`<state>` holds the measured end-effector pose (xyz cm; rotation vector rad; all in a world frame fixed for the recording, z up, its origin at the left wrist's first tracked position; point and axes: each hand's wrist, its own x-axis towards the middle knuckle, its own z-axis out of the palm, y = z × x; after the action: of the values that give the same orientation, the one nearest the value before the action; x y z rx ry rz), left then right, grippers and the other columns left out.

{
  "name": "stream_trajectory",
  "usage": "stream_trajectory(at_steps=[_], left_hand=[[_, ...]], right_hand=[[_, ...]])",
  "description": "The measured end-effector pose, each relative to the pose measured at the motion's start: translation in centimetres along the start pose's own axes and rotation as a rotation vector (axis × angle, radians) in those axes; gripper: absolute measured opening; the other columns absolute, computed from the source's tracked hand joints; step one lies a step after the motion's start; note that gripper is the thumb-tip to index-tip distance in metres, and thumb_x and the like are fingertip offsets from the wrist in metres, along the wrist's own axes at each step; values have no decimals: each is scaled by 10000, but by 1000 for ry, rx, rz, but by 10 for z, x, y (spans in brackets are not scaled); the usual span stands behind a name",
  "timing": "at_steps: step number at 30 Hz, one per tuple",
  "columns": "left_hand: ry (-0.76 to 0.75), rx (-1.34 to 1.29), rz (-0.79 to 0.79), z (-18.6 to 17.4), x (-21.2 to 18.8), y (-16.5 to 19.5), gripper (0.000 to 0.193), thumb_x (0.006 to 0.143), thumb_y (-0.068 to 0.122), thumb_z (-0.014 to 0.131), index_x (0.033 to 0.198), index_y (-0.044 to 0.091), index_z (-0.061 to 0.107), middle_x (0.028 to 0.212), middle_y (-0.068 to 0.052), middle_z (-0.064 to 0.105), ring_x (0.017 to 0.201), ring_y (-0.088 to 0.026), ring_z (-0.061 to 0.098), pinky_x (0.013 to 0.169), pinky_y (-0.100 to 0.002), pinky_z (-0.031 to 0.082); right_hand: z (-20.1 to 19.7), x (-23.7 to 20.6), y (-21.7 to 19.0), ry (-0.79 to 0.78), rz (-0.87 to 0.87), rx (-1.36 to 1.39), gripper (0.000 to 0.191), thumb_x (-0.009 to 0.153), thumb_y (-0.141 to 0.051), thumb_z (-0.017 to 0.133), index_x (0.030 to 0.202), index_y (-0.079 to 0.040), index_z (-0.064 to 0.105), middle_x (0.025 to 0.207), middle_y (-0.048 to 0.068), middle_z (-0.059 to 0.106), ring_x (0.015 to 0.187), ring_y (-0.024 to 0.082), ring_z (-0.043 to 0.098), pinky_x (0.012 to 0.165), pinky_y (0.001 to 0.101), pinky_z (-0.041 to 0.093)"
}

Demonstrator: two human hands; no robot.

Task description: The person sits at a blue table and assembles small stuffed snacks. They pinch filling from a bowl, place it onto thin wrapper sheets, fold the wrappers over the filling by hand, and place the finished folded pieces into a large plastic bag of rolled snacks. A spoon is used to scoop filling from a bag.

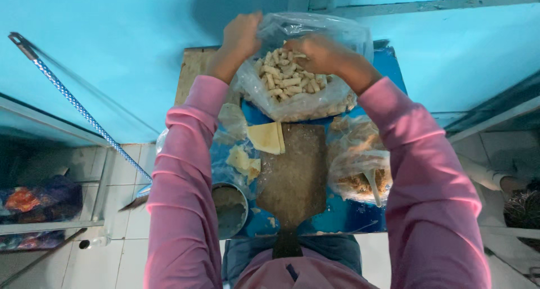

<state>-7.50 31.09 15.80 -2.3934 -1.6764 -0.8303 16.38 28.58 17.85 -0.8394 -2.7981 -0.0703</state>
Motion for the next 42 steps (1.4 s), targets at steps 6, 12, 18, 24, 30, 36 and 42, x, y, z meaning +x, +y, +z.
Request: stream_trajectory(at_steps=[6,12,18,24,30,36,42], left_hand=[[208,26,87,-9,-14,14,516,737,7,773,1181,158,557,1175,-174,630,865,-433,686,654,-524,544],[243,-48,102,-5,-17,2,454,718,-8,739,1103,163,568,1058,-128,632,860,-421,682,656,-534,531],[117,-247,-47,-1,-7,-10,382,846,188,856,1106,128,583,933,-146,720,925,-404,693,770,-527,529],[40,-401,267,-9,-26,-24,901,559,203,948,1291,45,448,1027,-277,668,926,-488,653,777,-525,528],[-105,-387,-47,-21,-38,-23,721,694,24,717,1383,135,534,1006,-218,703,958,-452,687,824,-495,547],[144,-438,-272,-31,-35,-35,311,688,41,676,940,154,818,958,-180,720,847,-401,715,743,-450,582],[518,-317,-14,-19,-18,-37,79,678,54,771,744,90,796,760,-143,767,722,-336,743,674,-411,597]], right_hand=[[21,6,1,30,-149,-49,521,961,-245,683,1441,-125,523,1445,217,542,1168,445,552,977,578,460],[-3,-37,24,-258,140,31,478,873,-162,717,1333,-112,599,1256,178,653,1082,411,654,898,500,519],[-26,-67,34,-36,-108,239,425,856,-197,759,1250,-49,694,1226,185,710,1107,391,671,922,459,529],[-25,-97,15,-368,88,302,623,784,-390,841,1308,-110,653,1195,153,733,1078,353,687,891,458,532],[-30,-118,11,-351,148,109,749,701,-133,823,1407,-120,573,1062,175,761,1013,368,699,844,482,536],[-46,-122,47,-190,88,435,674,761,125,640,1399,-77,555,951,181,760,889,286,779,765,408,590],[-47,-122,54,-144,123,232,654,774,101,688,1395,-76,585,969,173,767,898,318,756,756,445,577]])
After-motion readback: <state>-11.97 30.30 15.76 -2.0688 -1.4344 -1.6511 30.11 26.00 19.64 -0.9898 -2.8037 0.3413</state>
